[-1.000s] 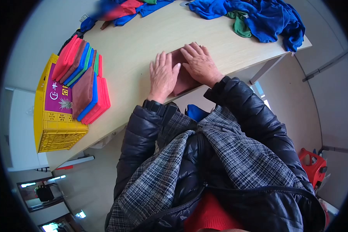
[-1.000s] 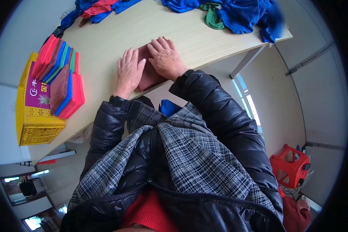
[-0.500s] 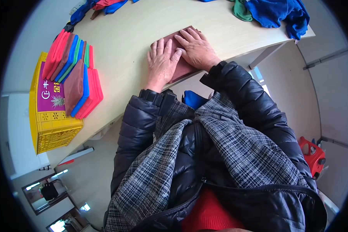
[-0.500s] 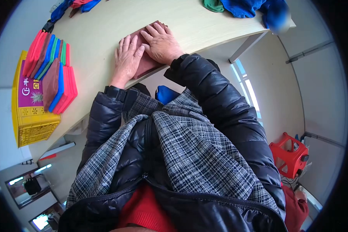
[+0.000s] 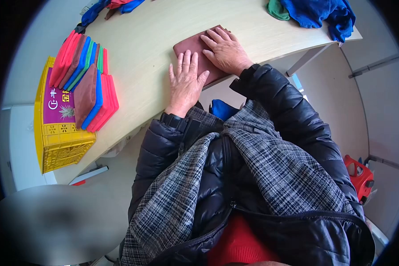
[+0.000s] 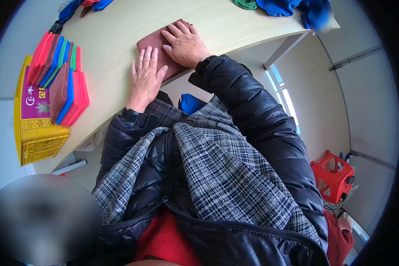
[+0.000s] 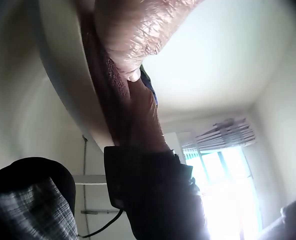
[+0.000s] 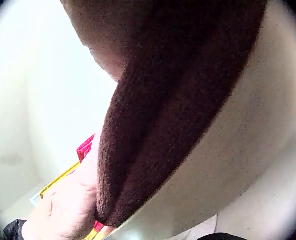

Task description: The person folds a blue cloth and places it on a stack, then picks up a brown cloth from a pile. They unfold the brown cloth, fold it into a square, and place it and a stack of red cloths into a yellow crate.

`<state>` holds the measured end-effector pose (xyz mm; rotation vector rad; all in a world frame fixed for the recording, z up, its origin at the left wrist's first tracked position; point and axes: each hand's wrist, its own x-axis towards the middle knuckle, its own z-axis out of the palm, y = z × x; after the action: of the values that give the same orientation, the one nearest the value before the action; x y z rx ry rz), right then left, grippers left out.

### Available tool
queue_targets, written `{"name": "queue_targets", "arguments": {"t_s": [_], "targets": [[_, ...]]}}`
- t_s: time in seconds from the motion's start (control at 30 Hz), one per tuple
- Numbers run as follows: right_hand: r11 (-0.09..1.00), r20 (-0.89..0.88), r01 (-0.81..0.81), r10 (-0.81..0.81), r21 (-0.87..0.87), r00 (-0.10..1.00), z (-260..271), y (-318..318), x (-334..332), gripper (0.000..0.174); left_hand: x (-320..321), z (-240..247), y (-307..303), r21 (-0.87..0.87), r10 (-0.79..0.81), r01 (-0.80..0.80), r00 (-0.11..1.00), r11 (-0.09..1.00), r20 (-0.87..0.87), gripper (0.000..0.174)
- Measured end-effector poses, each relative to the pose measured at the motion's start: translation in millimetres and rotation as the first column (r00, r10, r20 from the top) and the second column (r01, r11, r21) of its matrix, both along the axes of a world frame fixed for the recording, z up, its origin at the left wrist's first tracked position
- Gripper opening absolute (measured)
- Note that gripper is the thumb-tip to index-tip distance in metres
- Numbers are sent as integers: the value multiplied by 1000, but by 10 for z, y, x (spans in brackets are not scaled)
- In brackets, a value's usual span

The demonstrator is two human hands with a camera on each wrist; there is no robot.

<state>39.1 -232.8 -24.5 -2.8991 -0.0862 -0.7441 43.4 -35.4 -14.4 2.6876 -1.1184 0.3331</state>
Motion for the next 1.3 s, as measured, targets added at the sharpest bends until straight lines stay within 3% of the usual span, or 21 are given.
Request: {"name": "queue_targets", "arguments": {"t_s": [0.2,0.33,0.47,0.5,0.53,0.6,0.67,0.7,0.73,0.8,0.83,0.87,0.93,0.97,1.03,1.07,1.13,1.17,1.27,1.3], "targets": [[990,31,-80,76,114,997,218,251,-164,52,-152,94,49,-3,-13,13,1000,1000,-22,68],[984,-30,-152,150,-92,988,121,195,-196,51,-180,38,43,13,-5,5,1000,1000,-11,66],[979,83,-35,19,200,996,221,79,-172,52,-243,77,136,-46,-14,13,999,999,-39,64],[956,61,-27,9,292,998,269,9,-155,58,-222,48,176,-156,-54,41,995,987,-80,61],[936,47,6,-24,352,999,271,-43,-160,62,-278,131,213,-235,-42,20,995,972,-89,57],[958,1,95,-99,270,995,76,-104,-88,66,-396,187,359,-461,57,-119,988,879,-146,49],[970,-40,16,-7,241,999,86,-48,-90,68,-487,135,575,-599,56,-243,948,763,-313,43],[973,-47,-22,34,228,998,85,31,-89,67,-599,240,688,-551,81,-344,892,761,-445,44],[976,-59,-52,66,212,996,78,96,-92,67,-643,162,827,-557,105,-362,893,747,-438,44],[945,-96,-190,222,268,970,161,263,-107,67,-682,-64,1071,-453,2,-610,597,650,-802,39],[936,-133,-212,257,280,957,204,376,-141,68,-745,70,1096,-437,-173,-739,409,513,-896,43],[916,-167,-245,308,319,936,263,488,-172,69,-763,84,1171,-380,-343,-795,231,473,-911,50],[885,-158,-336,400,322,903,228,706,-212,69,-761,7,1161,-325,-774,-935,97,146,-625,50],[858,-145,-403,464,319,874,233,798,-242,69,-782,8,1155,-328,-772,-934,102,143,-627,50],[809,-102,-500,551,309,828,228,944,-302,67,-833,54,1140,-217,-773,-976,154,-22,-615,47],[806,-96,-507,555,305,826,241,933,-299,67,-833,98,1163,-224,-773,-974,163,-27,-614,47],[700,-97,-459,598,546,796,238,827,-287,64,-841,200,1278,-342,-651,-937,302,-68,-696,48],[772,-59,-390,480,502,875,184,755,-297,60,-818,363,1364,-342,-630,-939,280,-24,-725,46],[845,-46,-325,378,425,925,38,424,-229,51,-679,938,1617,-507,-510,-862,428,20,-746,45],[855,-24,-335,374,395,927,33,355,-235,47,-587,1145,1713,-493,-507,-870,430,-10,-747,45]]}}
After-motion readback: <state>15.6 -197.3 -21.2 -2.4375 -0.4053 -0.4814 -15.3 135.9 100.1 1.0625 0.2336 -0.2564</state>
